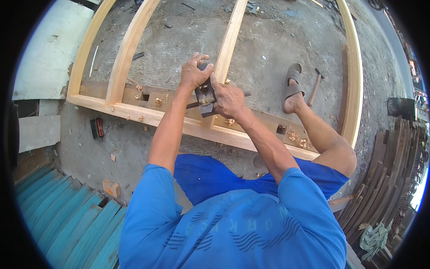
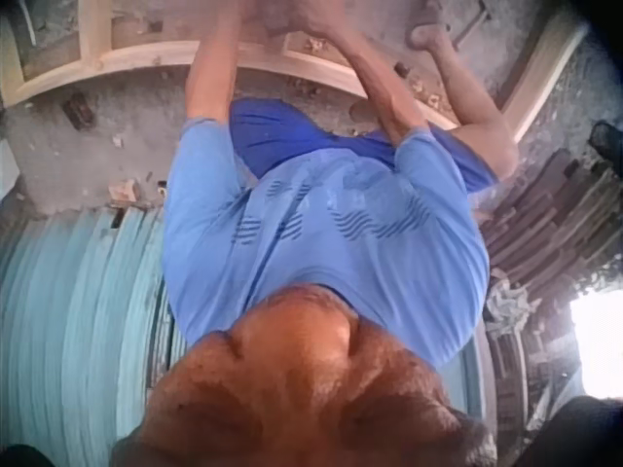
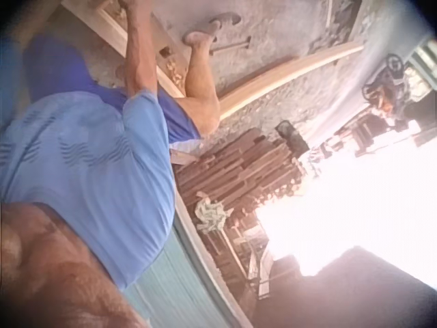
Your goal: The person shaves a wooden beam on a frame using a hand plane and adjusts the tool's blade with a hammer.
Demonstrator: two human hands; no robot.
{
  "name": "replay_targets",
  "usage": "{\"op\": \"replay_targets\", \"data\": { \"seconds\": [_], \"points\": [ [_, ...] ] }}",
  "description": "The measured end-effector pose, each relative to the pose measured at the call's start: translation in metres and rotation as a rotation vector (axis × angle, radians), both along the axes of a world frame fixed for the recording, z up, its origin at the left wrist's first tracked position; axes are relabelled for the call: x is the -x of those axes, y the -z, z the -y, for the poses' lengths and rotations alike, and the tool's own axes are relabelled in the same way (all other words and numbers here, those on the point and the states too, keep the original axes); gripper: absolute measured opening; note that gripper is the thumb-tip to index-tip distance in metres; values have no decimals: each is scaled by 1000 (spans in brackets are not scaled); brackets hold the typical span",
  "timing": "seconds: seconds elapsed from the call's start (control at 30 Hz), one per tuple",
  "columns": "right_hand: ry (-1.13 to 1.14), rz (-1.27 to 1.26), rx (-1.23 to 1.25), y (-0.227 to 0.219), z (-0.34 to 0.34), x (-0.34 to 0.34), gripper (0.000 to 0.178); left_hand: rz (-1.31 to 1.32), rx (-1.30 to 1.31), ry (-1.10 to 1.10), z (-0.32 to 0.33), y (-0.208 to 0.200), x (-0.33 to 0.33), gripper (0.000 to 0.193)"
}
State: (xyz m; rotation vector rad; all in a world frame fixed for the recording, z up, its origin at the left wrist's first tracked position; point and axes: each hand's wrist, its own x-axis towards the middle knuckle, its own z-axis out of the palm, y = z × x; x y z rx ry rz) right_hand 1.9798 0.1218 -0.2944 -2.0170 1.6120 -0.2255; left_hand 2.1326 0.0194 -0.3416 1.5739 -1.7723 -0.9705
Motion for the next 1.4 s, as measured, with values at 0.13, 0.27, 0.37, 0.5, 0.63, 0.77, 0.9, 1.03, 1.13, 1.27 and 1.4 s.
{"op": "replay_targets", "data": {
  "seconds": [0.13,0.27,0.37,0.5,0.63,0.77,0.9,1.03,1.13,1.27,1.4],
  "points": [
    [-20,58,-80,17,-98,-1,110,-5,-99,76,-109,25,-6,38],
    [-2,122,99,21,-79,3,107,84,218,85,-80,20,6,40],
    [45,-34,19,16,30,15,98,67,115,26,23,8,29,41],
    [23,20,19,7,-7,21,106,73,39,96,4,-2,27,43],
    [-48,120,-111,28,-132,-2,118,74,124,138,-127,26,-3,39],
    [54,80,-25,26,-70,9,108,82,202,120,-58,21,20,40],
    [57,-23,84,10,40,22,97,83,64,96,55,-3,38,41],
    [3,41,-29,5,-46,10,103,55,20,131,-34,1,13,43],
    [-111,87,-226,13,-127,-11,119,81,138,129,-115,34,-12,37],
    [13,104,-105,20,-99,6,115,45,281,148,-91,18,12,38],
    [86,-19,-9,9,8,13,98,105,193,90,18,11,32,39]
  ]
}}
